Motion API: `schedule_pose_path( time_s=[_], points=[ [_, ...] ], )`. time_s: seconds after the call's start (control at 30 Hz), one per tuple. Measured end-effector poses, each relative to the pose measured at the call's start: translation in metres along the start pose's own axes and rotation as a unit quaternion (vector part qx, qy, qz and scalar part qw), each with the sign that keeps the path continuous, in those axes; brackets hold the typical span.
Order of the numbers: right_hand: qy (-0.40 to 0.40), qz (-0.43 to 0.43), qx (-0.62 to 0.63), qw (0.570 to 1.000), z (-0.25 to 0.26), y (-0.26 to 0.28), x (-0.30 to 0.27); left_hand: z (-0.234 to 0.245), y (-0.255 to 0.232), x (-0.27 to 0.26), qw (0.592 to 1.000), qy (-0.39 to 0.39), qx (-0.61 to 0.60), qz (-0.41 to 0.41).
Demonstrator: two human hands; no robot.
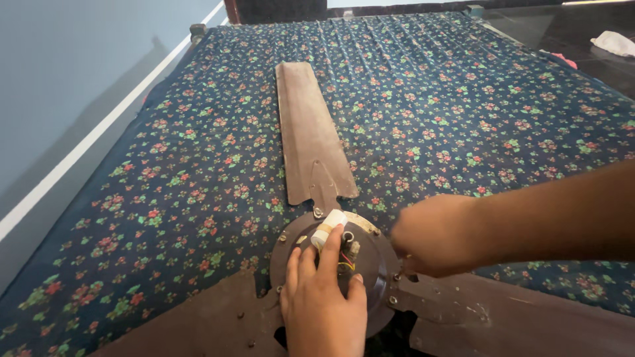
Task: The person uses a screwdriver to tighten screws on the central hub of a ceiling fan, securing the fan blades to the motor housing. The fan rests on a floral-patterned surface during the assembly.
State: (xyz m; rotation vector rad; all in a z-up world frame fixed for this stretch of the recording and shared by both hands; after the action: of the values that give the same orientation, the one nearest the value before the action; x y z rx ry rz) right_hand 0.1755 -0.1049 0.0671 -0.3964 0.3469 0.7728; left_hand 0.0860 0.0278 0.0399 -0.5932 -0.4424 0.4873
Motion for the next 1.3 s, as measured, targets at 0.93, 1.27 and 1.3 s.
schedule_pose_path(
  time_s=[0.93, 1.27, 1.3],
  points=[
    [-0.027, 0.177, -0.126, 0.976, -0.013, 0.025, -0.019, 0.002, 0.001, 0.000, 1.000, -0.007, -0.026, -0.001],
    [0.046, 0.155, -0.030, 0.986, -0.046, -0.003, 0.027, 0.003, -0.002, 0.000, 0.999, 0.029, -0.001, 0.025],
    [0.045, 0.221, -0.052, 0.973, -0.045, 0.004, 0.024, 0.004, -0.004, 0.001, 1.000, 0.025, 0.001, 0.018]
  ],
)
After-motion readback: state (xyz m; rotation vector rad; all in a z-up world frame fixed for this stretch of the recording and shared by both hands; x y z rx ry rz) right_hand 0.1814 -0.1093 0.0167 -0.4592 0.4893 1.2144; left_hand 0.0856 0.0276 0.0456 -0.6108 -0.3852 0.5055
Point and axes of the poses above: each hand's wrist, its own x-axis towards the middle knuckle, its own z-axis out of the back of the hand, y = z × x, the point moved 8 cm from there along x, towards the middle knuckle, and after that the axes turned 13 degrees about -y, right-handed, at the moved point
